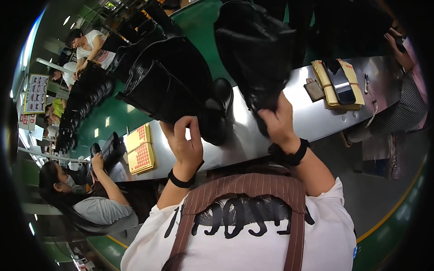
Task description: Inspecting and manipulating black boots at a manufacturing workstation.
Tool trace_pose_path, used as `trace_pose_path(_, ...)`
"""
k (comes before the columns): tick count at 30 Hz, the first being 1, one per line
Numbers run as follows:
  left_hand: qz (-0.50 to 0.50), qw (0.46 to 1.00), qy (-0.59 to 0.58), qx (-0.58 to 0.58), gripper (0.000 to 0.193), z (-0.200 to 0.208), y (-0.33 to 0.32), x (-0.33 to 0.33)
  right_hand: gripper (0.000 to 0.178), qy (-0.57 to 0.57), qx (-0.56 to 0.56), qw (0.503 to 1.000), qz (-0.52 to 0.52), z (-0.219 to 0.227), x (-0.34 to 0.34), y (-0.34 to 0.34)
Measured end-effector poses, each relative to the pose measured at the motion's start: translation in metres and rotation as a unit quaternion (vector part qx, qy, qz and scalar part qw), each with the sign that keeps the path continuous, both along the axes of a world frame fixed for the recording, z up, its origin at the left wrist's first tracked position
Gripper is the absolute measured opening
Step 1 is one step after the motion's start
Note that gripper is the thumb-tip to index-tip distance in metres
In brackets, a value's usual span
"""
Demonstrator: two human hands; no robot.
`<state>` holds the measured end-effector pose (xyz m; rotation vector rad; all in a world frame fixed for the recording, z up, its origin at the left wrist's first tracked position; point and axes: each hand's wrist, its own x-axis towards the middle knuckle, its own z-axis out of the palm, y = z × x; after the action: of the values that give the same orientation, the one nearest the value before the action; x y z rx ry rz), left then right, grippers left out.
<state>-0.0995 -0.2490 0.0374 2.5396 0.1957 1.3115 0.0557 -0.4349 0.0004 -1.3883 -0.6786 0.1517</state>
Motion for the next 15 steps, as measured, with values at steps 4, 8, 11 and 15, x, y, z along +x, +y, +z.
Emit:
trace_pose_path(4,-0.010,0.997,-0.072,0.040,0.058,-0.010,0.004,0.001,0.029,-0.104,-0.009,0.981,-0.165,-0.013,0.028,-0.026)
trace_pose_path(8,-0.022,0.971,-0.227,0.070,0.078,0.025,0.016,0.001,0.021,-0.181,0.026,0.957,-0.226,-0.026,0.032,-0.042)
trace_pose_path(11,-0.077,0.970,-0.224,0.052,0.083,0.071,0.030,0.002,0.028,0.045,0.065,0.985,-0.155,-0.032,0.022,-0.044)
trace_pose_path(15,-0.044,0.995,-0.092,0.010,0.073,0.111,0.022,0.005,0.049,-0.088,0.050,0.964,-0.245,-0.018,0.009,-0.043)
